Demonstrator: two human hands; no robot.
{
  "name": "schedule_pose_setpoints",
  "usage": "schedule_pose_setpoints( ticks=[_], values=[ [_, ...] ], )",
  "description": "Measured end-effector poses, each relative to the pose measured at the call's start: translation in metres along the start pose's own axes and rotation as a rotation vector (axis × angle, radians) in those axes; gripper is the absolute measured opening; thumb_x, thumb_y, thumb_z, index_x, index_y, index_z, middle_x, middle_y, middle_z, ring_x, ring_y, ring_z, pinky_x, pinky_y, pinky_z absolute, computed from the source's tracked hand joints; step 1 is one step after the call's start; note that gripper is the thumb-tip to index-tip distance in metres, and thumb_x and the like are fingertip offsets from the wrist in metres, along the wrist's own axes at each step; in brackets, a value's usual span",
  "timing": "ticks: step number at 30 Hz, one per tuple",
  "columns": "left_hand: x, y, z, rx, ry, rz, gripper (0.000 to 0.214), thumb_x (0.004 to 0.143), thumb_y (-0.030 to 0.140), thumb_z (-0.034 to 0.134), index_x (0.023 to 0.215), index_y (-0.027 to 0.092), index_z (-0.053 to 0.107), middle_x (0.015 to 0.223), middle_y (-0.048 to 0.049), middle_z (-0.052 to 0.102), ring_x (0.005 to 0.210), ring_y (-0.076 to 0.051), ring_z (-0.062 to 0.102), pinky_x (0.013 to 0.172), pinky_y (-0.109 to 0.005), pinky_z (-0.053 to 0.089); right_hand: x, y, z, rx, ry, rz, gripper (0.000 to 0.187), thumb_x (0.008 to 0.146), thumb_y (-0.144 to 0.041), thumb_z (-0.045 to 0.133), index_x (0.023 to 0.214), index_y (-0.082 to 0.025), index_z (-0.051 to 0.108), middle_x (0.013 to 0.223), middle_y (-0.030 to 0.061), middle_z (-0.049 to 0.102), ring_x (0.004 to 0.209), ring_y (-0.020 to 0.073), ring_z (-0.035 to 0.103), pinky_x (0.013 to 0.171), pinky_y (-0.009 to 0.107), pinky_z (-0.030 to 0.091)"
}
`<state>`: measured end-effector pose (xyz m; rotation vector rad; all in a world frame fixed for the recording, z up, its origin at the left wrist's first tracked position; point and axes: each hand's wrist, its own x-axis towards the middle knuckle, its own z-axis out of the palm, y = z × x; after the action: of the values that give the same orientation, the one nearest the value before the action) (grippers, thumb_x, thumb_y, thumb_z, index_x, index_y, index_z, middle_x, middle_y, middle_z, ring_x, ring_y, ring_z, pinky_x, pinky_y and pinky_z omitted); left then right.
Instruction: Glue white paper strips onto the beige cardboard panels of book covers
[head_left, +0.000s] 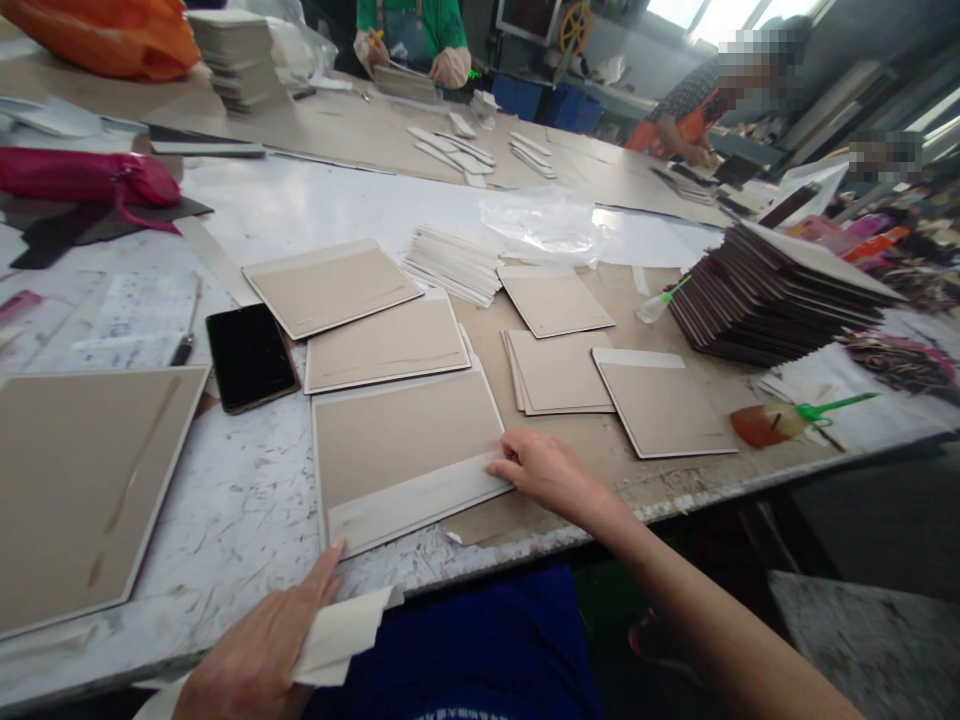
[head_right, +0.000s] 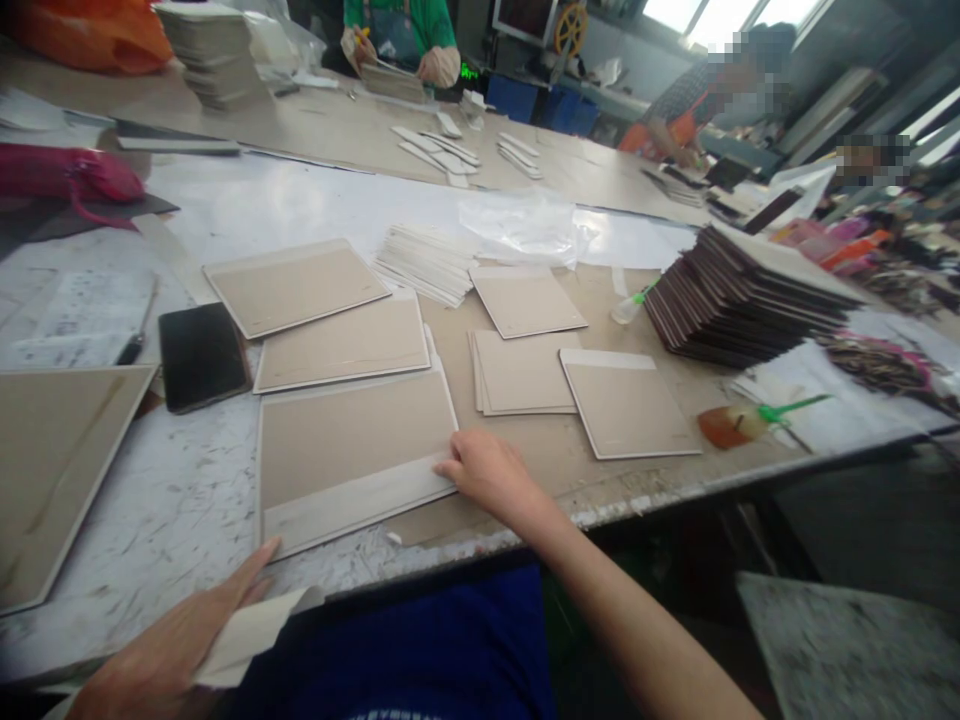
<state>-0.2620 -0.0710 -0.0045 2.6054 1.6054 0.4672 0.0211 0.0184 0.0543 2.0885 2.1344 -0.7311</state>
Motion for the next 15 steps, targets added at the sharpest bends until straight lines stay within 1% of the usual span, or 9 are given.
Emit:
schedule_pose_setpoints(
  ticks=[4,10,13,15],
  values=[
    [0.0042,0.0014,-0.0048,-0.011,0.012,0.015,0.054,0.091,0.027,0.031,0.14,0.029,0.01,0.079,-0.0017,0.067,0.066,-0.019,0.063,0.061,-0.03,0.048,0.0011,0.0037,0.0018,0.0,0.007,-0.017,0.02,0.079,-0.036,0.053,0.07,-0.019,0.053,0.069,0.0011,0.056,0.064,0.0136,0.047,0.054,0.023,0.024],
    [0.001,0.0003,-0.0007,0.002,-0.025,0.001,0.055,0.091,0.025,0.032,0.141,0.029,0.008,0.087,-0.0034,0.068,0.071,-0.018,0.064,0.064,-0.029,0.048,0.0027,0.0076,0.0048,0.027,0.011,-0.05,0.019,0.079,-0.034,0.054,0.068,-0.018,0.051,0.067,0.0007,0.054,0.063,0.0134,0.046,0.054,0.023,0.024],
    [0.0004,-0.0001,0.0003,-0.014,-0.039,-0.006,0.056,0.091,0.025,0.032,0.141,0.029,0.007,0.084,-0.0029,0.067,0.071,-0.018,0.064,0.064,-0.03,0.047,0.0041,0.0086,0.0063,0.043,0.014,-0.065,0.019,0.079,-0.032,0.054,0.068,-0.018,0.051,0.067,0.0007,0.055,0.063,0.0133,0.047,0.055,0.023,0.025],
    [0.0009,0.0003,0.0002,-0.05,-0.024,-0.015,0.057,0.09,0.023,0.035,0.14,0.03,0.01,0.08,-0.0011,0.066,0.067,-0.017,0.063,0.062,-0.029,0.046,0.0049,0.0092,0.007,0.053,0.019,-0.075,0.018,0.079,-0.031,0.055,0.068,-0.017,0.051,0.068,0.001,0.055,0.064,0.0133,0.047,0.056,0.023,0.027]
  ],
)
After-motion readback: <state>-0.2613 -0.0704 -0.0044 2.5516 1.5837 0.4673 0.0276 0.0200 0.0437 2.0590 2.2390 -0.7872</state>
